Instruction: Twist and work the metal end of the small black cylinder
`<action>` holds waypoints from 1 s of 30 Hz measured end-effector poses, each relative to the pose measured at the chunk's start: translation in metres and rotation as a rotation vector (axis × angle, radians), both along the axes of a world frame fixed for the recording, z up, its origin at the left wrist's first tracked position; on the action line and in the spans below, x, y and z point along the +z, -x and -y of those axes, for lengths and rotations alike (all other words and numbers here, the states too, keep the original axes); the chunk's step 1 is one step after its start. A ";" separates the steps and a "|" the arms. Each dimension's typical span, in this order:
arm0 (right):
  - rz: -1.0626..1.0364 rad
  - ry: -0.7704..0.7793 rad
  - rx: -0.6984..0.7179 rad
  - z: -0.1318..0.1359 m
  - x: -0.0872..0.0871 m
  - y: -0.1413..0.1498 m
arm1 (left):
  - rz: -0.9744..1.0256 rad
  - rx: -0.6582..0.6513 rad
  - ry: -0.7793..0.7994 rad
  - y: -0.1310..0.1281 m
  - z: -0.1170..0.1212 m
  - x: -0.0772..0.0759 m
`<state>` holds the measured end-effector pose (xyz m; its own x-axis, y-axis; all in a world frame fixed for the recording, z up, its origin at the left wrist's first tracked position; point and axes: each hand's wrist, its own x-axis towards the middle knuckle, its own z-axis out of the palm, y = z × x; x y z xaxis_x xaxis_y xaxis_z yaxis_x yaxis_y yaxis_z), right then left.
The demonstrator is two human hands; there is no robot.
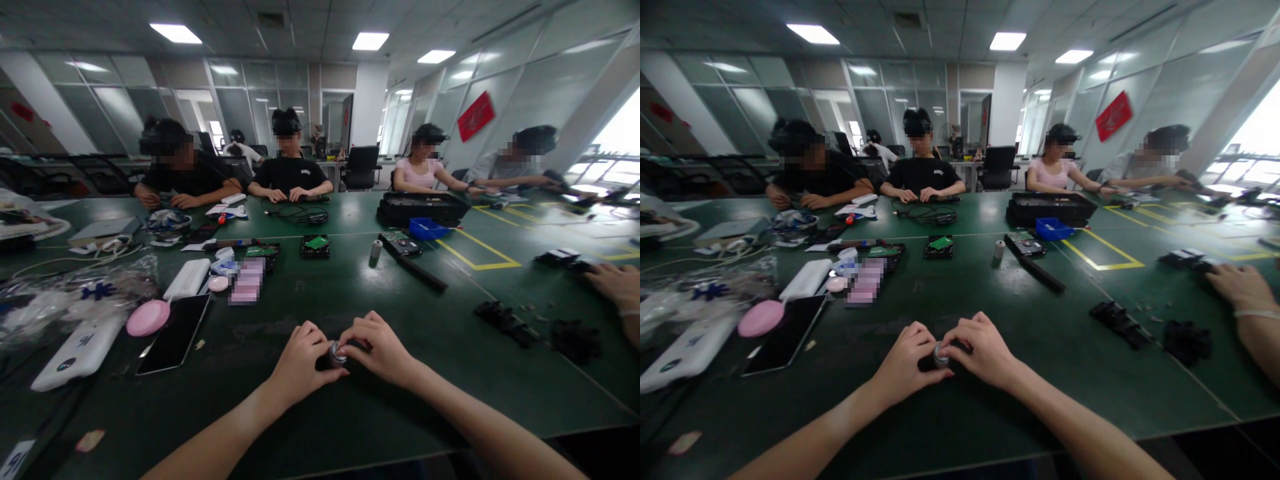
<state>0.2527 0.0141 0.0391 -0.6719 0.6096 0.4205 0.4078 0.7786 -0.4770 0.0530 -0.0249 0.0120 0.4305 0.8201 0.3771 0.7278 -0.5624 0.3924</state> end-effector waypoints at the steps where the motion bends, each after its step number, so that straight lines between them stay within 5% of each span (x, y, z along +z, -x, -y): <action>1: -0.009 0.002 -0.001 0.000 -0.001 0.000 | 0.004 -0.002 0.002 0.000 0.000 0.000; 8: -0.039 0.094 -0.241 -0.032 -0.002 -0.037 | 0.032 0.014 0.018 0.002 -0.001 0.000; 16: 0.144 0.272 -0.220 -0.081 -0.020 -0.103 | 0.047 0.007 0.045 0.003 -0.002 0.003; 25: 0.103 0.306 -0.204 -0.082 -0.022 -0.102 | 0.042 0.006 0.052 0.003 -0.001 0.004; 30: -0.056 0.234 -0.236 -0.065 -0.021 -0.073 | 0.053 0.007 0.049 0.003 -0.001 0.002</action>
